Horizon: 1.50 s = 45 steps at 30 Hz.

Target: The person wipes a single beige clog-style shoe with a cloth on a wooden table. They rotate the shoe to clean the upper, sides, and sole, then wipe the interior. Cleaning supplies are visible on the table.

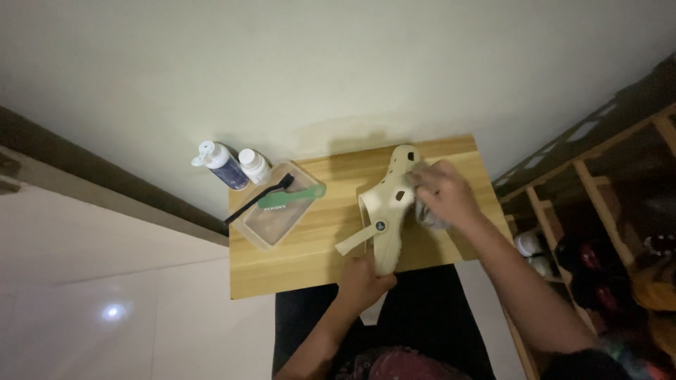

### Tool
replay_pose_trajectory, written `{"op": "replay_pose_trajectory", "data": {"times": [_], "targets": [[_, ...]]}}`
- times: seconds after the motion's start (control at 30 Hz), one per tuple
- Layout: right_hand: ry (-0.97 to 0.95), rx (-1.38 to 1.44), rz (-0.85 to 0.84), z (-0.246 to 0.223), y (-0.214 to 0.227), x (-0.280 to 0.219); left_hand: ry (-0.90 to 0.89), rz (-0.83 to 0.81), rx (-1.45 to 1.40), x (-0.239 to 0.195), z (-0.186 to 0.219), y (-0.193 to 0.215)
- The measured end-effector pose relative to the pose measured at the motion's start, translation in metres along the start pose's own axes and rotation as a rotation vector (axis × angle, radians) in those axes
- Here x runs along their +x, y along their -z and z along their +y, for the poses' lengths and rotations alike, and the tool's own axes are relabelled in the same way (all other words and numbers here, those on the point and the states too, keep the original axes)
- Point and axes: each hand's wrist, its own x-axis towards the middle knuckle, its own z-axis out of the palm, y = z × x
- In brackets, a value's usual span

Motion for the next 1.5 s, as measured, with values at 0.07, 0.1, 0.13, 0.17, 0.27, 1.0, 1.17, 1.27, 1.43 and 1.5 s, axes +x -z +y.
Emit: {"op": "replay_pose_trajectory", "data": {"times": [0.07,0.1,0.13,0.17,0.27,1.0,1.17,1.27,1.43,1.5], "targets": [[0.020,-0.012,0.106,0.009,0.023,0.015,-0.005,0.005,0.000,0.001,-0.003,0.001],[0.036,-0.025,0.208,0.015,0.035,0.021,-0.008,0.005,-0.003,0.002,-0.004,0.000],[0.032,-0.025,0.208,0.012,0.039,0.028,-0.007,0.001,-0.003,0.001,0.000,0.003],[0.017,0.035,0.169,0.010,0.044,0.035,-0.023,0.011,-0.007,0.001,0.005,0.006],[0.031,0.079,0.031,-0.009,0.046,0.048,-0.049,0.015,0.015,-0.003,0.016,0.012],[-0.630,0.476,0.067,-0.020,0.048,0.030,0.036,-0.043,0.168,0.004,-0.028,-0.029],[-0.669,0.499,-0.087,-0.032,0.094,0.033,-0.183,-0.034,0.270,-0.011,-0.053,0.000],[-0.674,0.472,-0.326,-0.019,0.087,0.029,-0.130,-0.096,0.340,-0.014,-0.069,0.017],[-0.558,0.509,-0.480,-0.013,0.061,0.020,-0.114,-0.059,0.111,-0.013,-0.036,0.059],[-0.545,0.605,-0.417,-0.003,0.049,0.019,-0.132,-0.070,-0.016,-0.009,-0.053,0.058]]}}
